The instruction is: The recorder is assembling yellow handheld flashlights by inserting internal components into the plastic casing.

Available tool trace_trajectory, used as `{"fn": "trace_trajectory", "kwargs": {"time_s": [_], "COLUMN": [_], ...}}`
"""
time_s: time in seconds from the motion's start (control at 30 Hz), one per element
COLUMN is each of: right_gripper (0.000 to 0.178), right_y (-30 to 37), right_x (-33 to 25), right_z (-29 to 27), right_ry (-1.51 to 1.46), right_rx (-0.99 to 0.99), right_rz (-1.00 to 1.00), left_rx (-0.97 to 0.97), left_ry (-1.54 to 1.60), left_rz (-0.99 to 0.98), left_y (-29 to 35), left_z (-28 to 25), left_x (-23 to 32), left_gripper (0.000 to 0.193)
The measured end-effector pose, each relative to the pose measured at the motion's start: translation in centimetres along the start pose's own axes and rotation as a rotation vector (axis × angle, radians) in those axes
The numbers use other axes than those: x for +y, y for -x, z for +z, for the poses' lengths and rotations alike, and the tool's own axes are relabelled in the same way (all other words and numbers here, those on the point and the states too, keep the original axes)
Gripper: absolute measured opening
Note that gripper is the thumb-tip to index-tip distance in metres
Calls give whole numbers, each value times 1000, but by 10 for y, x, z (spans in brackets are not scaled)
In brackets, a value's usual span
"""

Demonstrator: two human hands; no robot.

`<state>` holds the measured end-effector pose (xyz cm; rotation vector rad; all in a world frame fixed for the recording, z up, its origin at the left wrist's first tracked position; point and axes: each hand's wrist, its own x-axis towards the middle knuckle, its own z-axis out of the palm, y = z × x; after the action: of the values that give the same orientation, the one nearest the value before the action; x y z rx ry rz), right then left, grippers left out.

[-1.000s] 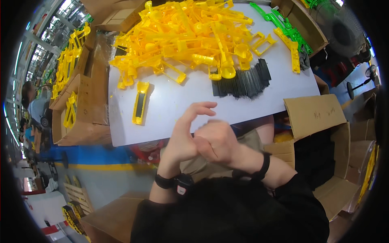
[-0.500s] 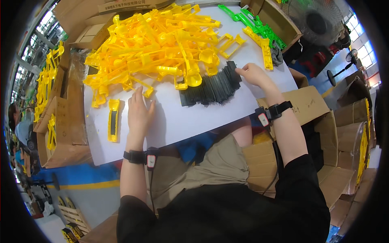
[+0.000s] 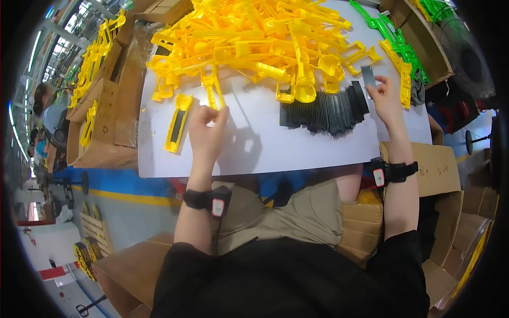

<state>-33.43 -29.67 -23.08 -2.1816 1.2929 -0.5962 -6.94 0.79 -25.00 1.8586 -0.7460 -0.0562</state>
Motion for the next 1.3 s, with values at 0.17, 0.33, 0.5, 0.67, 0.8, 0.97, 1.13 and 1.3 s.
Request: {"fn": "trace_trajectory", "kwargs": {"time_s": [0.17, 0.33, 0.5, 0.67, 0.8, 0.97, 1.13, 1.3], "right_gripper": [30, 21, 14, 16, 22, 24, 26, 30], "right_y": [49, 105, 104, 115, 122, 120, 110, 114], "right_x": [-79, -123, -112, -105, -111, -114, -98, -109], "right_z": [-6, 48, 46, 52, 56, 57, 66, 57], "right_ry": [-870, -1245, -1274, -1045, -946, -728, -756, -1059], "right_rx": [-375, -725, -586, -532, -486, -278, -603, -986], "right_rz": [55, 209, 137, -108, -85, -287, -267, 140], "left_rx": [8, -61, -154, -185, -387, -233, -142, -228], "left_ry": [-5, -306, -170, 847, 778, 827, 914, 984], "left_rz": [170, 767, 777, -213, -296, -281, -351, -435], "left_y": [51, 65, 71, 65, 58, 63, 58, 56], "left_z": [5, 33, 41, 51, 59, 62, 57, 54], "left_x": [55, 95, 99, 94, 96, 95, 87, 80], "left_gripper": [13, 25, 31, 32, 28, 29, 25, 20]}}
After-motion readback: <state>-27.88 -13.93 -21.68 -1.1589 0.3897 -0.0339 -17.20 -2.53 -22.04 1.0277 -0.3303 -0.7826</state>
